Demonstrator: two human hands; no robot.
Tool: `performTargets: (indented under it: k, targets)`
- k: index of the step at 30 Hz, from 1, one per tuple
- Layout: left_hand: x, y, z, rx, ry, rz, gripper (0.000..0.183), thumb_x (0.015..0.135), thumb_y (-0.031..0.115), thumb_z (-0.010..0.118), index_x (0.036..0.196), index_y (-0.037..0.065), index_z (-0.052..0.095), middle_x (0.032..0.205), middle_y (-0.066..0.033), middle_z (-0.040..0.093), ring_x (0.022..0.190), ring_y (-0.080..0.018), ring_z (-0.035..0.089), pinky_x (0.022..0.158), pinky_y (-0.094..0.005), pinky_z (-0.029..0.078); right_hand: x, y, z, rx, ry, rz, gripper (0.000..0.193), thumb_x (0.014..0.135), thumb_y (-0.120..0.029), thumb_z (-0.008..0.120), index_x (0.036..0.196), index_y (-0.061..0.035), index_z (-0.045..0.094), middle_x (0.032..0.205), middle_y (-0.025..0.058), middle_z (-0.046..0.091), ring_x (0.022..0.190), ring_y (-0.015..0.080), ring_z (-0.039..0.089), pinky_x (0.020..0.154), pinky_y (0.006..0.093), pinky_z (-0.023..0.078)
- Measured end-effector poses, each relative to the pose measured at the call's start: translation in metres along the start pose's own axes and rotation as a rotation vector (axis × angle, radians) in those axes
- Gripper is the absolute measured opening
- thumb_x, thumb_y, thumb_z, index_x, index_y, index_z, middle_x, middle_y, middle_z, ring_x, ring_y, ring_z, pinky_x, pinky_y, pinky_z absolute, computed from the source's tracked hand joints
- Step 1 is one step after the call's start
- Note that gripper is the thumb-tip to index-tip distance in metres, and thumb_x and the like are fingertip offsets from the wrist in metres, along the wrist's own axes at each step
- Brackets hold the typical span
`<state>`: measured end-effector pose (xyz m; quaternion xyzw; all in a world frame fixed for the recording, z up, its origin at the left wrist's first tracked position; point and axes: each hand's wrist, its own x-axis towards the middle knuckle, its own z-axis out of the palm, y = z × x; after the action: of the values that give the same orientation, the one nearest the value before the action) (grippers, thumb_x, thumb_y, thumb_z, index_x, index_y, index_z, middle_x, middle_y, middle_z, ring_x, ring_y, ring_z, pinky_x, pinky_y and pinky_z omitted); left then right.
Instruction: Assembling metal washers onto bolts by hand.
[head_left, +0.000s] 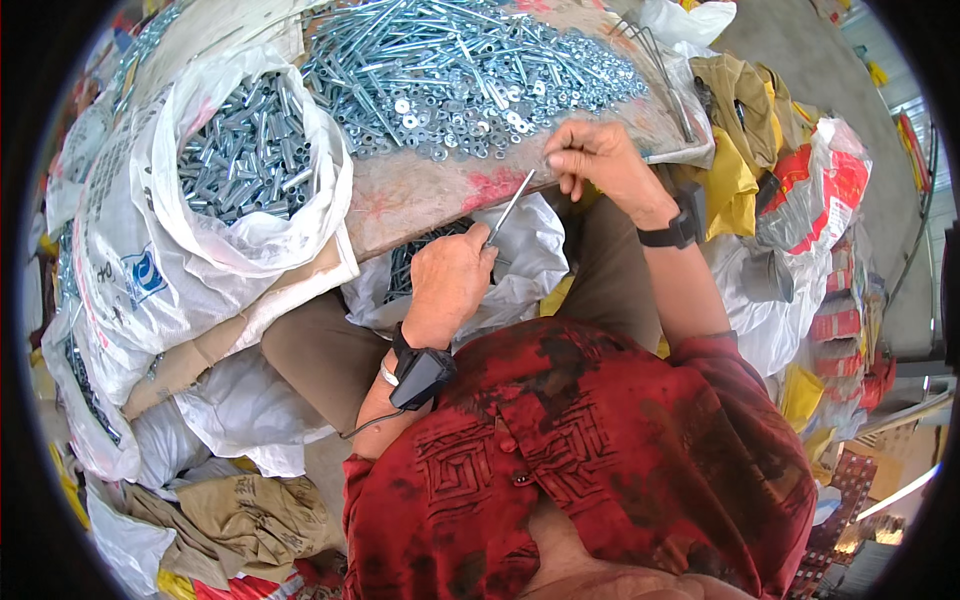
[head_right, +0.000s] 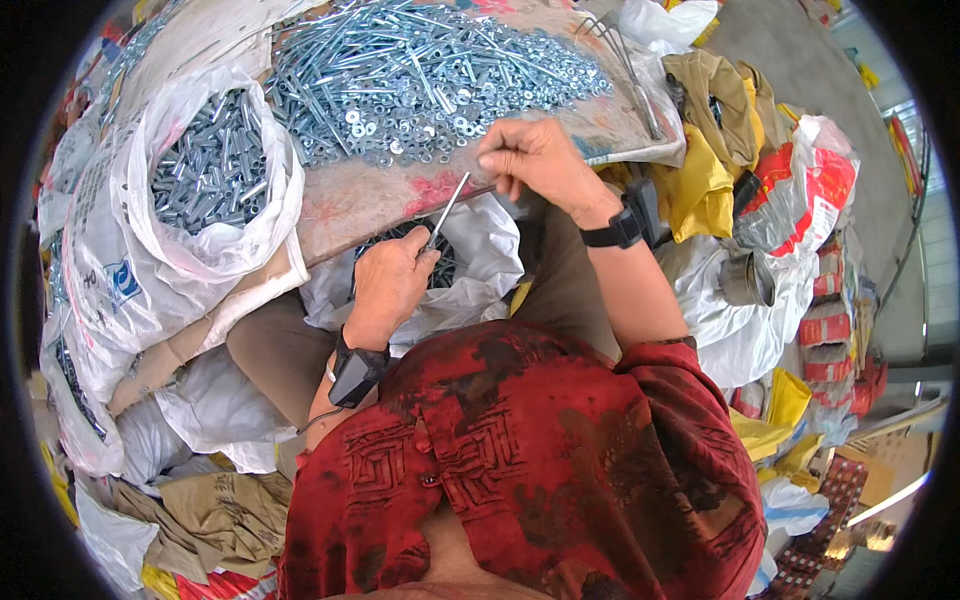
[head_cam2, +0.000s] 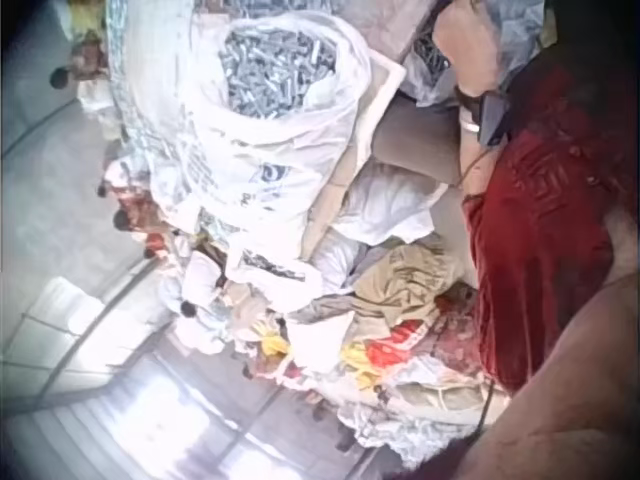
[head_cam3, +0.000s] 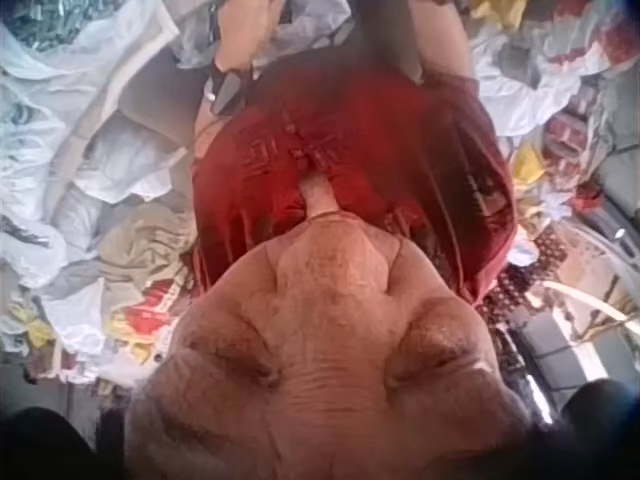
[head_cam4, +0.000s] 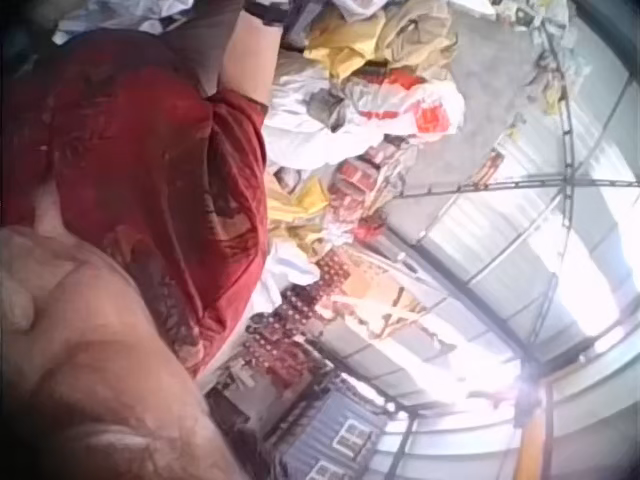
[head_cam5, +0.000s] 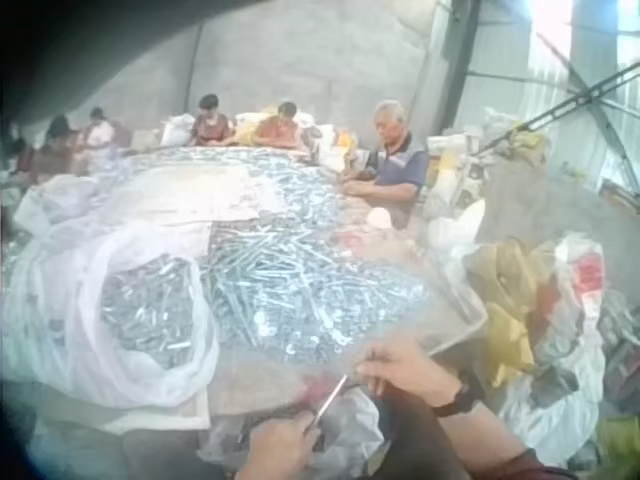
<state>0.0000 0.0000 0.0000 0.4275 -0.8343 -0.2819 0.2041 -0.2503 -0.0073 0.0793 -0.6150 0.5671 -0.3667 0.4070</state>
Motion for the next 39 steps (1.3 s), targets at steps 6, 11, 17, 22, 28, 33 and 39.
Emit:
performTargets:
  k: [6, 11, 17, 22, 28, 33, 39]
  targets:
    - [0.003, -0.001, 0.0, 0.047, -0.062, 0.153, 0.022, 0.086, 0.026, 0.066, 0.087, 0.006, 0.057, 0.07, -0.0164, 0.063, 0.071, -0.0388, 0.063, 0.063, -0.0496, 0.047, -0.024, -0.003, 0.007, 0.196, -0.044, 0.062, 0.007, 0.091, -0.008, 0.067, 0.092, -0.0007, 0.068, 0.069, -0.0006, 0.061, 0.058, 0.006, 0.06, 0.048, 0.0195, 0.05]
    - [0.003, 0.0, 0.0, 0.098, 0.072, 0.288, 0.016, 0.086, 0.021, 0.066, 0.085, 0.007, 0.058, 0.07, -0.0122, 0.064, 0.069, -0.0348, 0.065, 0.06, -0.0459, 0.048, -0.036, 0.006, 0.01, 0.574, -0.194, 0.165, 0.021, 0.092, -0.018, 0.068, 0.098, 0.0022, 0.066, 0.07, 0.0035, 0.062, 0.057, 0.0093, 0.061, 0.048, 0.0212, 0.051]
    - [0.002, 0.001, 0.007, -0.075, 0.043, 0.25, 0.018, 0.087, 0.02, 0.067, 0.084, 0.005, 0.056, 0.07, -0.0127, 0.062, 0.061, -0.0322, 0.061, 0.057, -0.0406, 0.046, -0.011, 0.041, -0.014, 0.24, 0.075, 0.065, 0.027, 0.095, -0.023, 0.062, 0.106, 0.0015, 0.066, 0.075, 0.0033, 0.065, 0.059, 0.0101, 0.061, 0.048, 0.0227, 0.048]
    - [0.008, -0.012, 0.019, -0.459, -0.005, 0.061, 0.013, 0.09, 0.014, 0.066, 0.088, 0.004, 0.058, 0.062, -0.0024, 0.053, 0.054, -0.0138, 0.048, 0.053, -0.0304, 0.041, 0.046, 0.09, -0.052, -0.95, 0.525, -0.22, 0.021, 0.09, -0.025, 0.063, 0.105, -0.0116, 0.068, 0.093, 0.0104, 0.068, 0.079, 0.0307, 0.067, 0.069, 0.0431, 0.053]
    - [0.009, -0.02, 0.023, -0.826, -0.06, -0.058, 0.011, 0.093, 0.01, 0.064, 0.089, 0.002, 0.058, 0.063, 0.004, 0.049, 0.054, -0.0034, 0.043, 0.049, -0.0247, 0.036, 0.064, 0.08, -0.031, -1.187, 0.515, 0.011, 0.016, 0.091, -0.023, 0.059, 0.096, -0.0095, 0.065, 0.102, 0.0163, 0.062, 0.088, 0.0387, 0.065, 0.072, 0.0503, 0.052]
    - [0.009, -0.018, 0.017, -0.598, -0.004, -0.058, 0.011, 0.09, 0.011, 0.066, 0.09, 0.002, 0.059, 0.061, -0.0007, 0.052, 0.053, -0.008, 0.046, 0.051, -0.0283, 0.039, 0.051, 0.055, -0.012, -1.207, 0.679, -0.103, 0.015, 0.093, -0.017, 0.059, 0.093, -0.0022, 0.063, 0.097, 0.0166, 0.063, 0.082, 0.0324, 0.069, 0.066, 0.0431, 0.055]
    - [0.002, -0.001, 0.0, -0.312, -0.025, -0.017, 0.017, 0.084, 0.018, 0.068, 0.095, 0.006, 0.063, 0.068, -0.0127, 0.061, 0.062, -0.0277, 0.061, 0.061, -0.0374, 0.046, -0.001, 0.001, 0.03, 0.236, 0.171, -0.227, 0.004, 0.091, 0.002, 0.063, 0.094, 0.0022, 0.062, 0.091, 0.0069, 0.065, 0.078, 0.0113, 0.065, 0.064, 0.024, 0.056]
